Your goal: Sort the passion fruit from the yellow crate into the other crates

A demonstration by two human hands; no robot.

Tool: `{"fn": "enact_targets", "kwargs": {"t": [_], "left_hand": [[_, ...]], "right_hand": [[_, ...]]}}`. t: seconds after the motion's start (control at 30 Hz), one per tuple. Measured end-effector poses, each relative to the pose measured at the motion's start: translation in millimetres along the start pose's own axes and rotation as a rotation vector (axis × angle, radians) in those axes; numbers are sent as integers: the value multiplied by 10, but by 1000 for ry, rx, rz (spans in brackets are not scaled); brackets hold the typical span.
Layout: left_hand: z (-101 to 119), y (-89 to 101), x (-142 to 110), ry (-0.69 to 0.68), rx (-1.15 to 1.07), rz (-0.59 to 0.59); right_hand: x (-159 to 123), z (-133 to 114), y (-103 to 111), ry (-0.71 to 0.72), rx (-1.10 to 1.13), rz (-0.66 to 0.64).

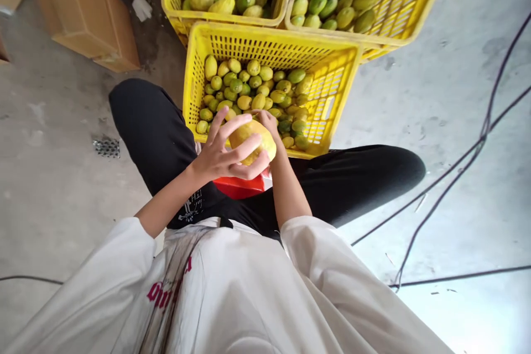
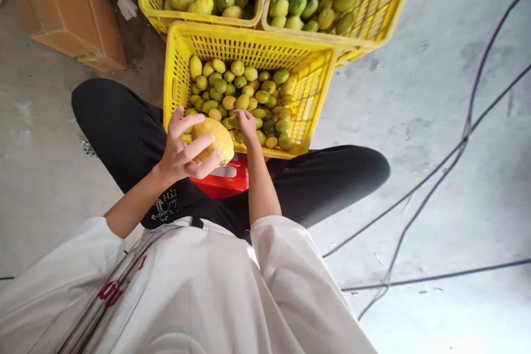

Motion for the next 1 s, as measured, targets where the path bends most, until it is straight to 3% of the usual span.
{"fn": "enact_targets", "kwargs": {"t": [0.07, 0.13, 0.27, 0.37, 0.53, 0.7, 1.0], "left_hand": [[59, 4, 54, 3, -45, -19], [96, 18, 65, 1, -87, -11], [148, 56, 9, -46, -112, 16], [167, 86, -38, -40, -101, 6], [166, 52, -88, 63, -115, -99], [128, 2, -120, 90, -160, -72], [66, -90, -163, -98, -271, 150]], "right_hand": [[-34, -51, 283, -249, 208, 37], [-108, -299, 613, -193, 284, 41], [-593, -1064, 1338, 402, 389, -45], [-1087, -1298, 1588, 550, 262, -239], [-1553, -1296, 1576, 601, 92, -425], [-1556, -1105, 1426, 560, 14, -401], [-1773, -1309, 1382, 1039, 217, -460]]}}
Point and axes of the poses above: each hand's wrist, its own x-axis towards the middle knuckle, its own y-axis out of the back of the hand, z = x × y, the point moved 7 cm from there along x, towards the middle knuckle, and after that the axes turned 15 degrees about z, right-handed, at the moved point
